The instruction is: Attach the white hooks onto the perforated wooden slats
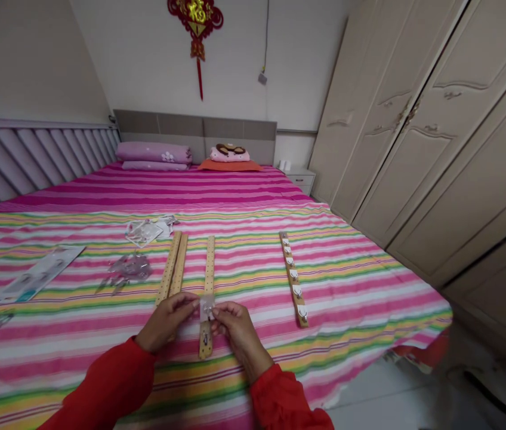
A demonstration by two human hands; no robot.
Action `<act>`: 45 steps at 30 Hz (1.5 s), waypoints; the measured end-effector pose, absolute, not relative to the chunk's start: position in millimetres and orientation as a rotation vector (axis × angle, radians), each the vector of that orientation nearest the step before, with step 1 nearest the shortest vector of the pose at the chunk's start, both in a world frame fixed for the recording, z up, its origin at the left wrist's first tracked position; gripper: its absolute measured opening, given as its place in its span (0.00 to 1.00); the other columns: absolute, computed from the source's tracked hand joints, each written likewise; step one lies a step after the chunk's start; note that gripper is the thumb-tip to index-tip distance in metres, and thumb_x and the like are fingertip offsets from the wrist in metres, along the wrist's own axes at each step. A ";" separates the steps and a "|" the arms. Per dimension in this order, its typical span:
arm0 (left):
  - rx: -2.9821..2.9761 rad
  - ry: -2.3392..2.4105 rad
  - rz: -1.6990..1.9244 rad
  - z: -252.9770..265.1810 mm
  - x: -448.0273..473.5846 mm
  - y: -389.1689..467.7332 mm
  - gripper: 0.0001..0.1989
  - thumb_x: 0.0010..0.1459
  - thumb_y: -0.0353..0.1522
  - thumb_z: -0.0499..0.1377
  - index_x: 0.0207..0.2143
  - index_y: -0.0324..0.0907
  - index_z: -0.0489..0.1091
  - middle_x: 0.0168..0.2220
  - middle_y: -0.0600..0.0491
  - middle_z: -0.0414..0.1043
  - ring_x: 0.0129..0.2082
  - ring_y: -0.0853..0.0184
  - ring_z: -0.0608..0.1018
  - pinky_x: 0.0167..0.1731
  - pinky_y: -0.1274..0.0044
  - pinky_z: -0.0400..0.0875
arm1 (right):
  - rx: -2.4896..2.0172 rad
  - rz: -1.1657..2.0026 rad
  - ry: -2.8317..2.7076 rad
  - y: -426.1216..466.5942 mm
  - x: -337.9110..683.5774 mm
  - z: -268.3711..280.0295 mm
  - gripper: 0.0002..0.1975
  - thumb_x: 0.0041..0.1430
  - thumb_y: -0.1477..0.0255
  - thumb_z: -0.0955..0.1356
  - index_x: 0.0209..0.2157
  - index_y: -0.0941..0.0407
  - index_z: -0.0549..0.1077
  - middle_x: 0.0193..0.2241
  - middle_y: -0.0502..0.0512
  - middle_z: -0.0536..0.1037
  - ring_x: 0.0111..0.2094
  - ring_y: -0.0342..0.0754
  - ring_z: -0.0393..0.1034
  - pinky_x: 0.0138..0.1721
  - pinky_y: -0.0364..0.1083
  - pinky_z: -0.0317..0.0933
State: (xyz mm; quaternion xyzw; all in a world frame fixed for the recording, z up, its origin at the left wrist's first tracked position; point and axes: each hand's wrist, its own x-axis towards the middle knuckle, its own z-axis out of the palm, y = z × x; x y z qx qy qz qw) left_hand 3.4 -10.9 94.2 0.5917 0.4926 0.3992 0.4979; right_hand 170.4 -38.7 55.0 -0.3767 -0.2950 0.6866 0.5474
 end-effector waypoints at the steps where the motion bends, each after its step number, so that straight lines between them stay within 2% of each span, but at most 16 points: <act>1: 1.388 1.184 0.949 90.5 5.1 -8.5 0.16 0.44 0.42 0.63 0.30 0.38 0.72 0.26 0.52 0.75 0.28 0.66 0.76 0.31 0.75 0.70 | -0.898 1.623 -0.702 -36.6 170.2 53.0 0.14 0.38 0.66 0.77 0.25 0.61 0.77 0.13 0.51 0.74 0.15 0.39 0.65 0.19 0.38 0.57; 4: 1.300 1.167 0.975 83.3 10.2 1.3 0.16 0.40 0.41 0.64 0.27 0.38 0.71 0.22 0.55 0.72 0.24 0.69 0.74 0.28 0.77 0.68 | -0.922 1.597 -0.719 -27.7 169.9 49.6 0.14 0.37 0.66 0.77 0.25 0.61 0.78 0.14 0.51 0.75 0.15 0.40 0.66 0.19 0.39 0.59; 11: 1.207 1.216 1.039 79.6 19.9 42.5 0.14 0.35 0.38 0.65 0.24 0.38 0.70 0.19 0.57 0.70 0.21 0.71 0.72 0.25 0.79 0.66 | -1.004 1.494 -0.722 9.3 169.8 53.3 0.13 0.34 0.69 0.77 0.25 0.61 0.77 0.15 0.52 0.76 0.16 0.41 0.67 0.20 0.40 0.62; 14: 1.203 1.254 1.058 75.2 21.1 58.8 0.11 0.35 0.35 0.64 0.22 0.38 0.69 0.18 0.58 0.68 0.20 0.72 0.71 0.23 0.79 0.65 | -1.033 1.448 -0.715 26.0 166.5 49.5 0.13 0.31 0.70 0.76 0.23 0.60 0.75 0.14 0.51 0.76 0.15 0.42 0.66 0.18 0.40 0.60; 20: 1.190 1.387 1.020 58.5 21.8 77.6 0.06 0.38 0.32 0.61 0.20 0.40 0.67 0.15 0.60 0.66 0.17 0.72 0.70 0.22 0.79 0.65 | -1.090 1.356 -0.775 45.7 158.0 33.5 0.08 0.33 0.71 0.73 0.19 0.59 0.74 0.13 0.49 0.73 0.14 0.41 0.64 0.16 0.39 0.57; 29: 1.258 1.508 0.958 48.5 20.8 86.4 0.05 0.40 0.28 0.59 0.17 0.41 0.65 0.14 0.60 0.65 0.18 0.72 0.71 0.23 0.80 0.65 | -1.174 1.310 -0.778 53.8 152.5 21.9 0.04 0.34 0.72 0.71 0.17 0.58 0.73 0.10 0.46 0.69 0.12 0.39 0.60 0.14 0.39 0.52; 45: 1.356 1.683 0.820 40.2 23.9 92.0 0.01 0.42 0.28 0.59 0.20 0.40 0.68 0.16 0.56 0.68 0.22 0.69 0.73 0.25 0.80 0.64 | -1.256 1.259 -0.761 59.8 149.0 8.8 0.05 0.36 0.71 0.70 0.18 0.58 0.71 0.10 0.44 0.69 0.11 0.39 0.58 0.13 0.39 0.50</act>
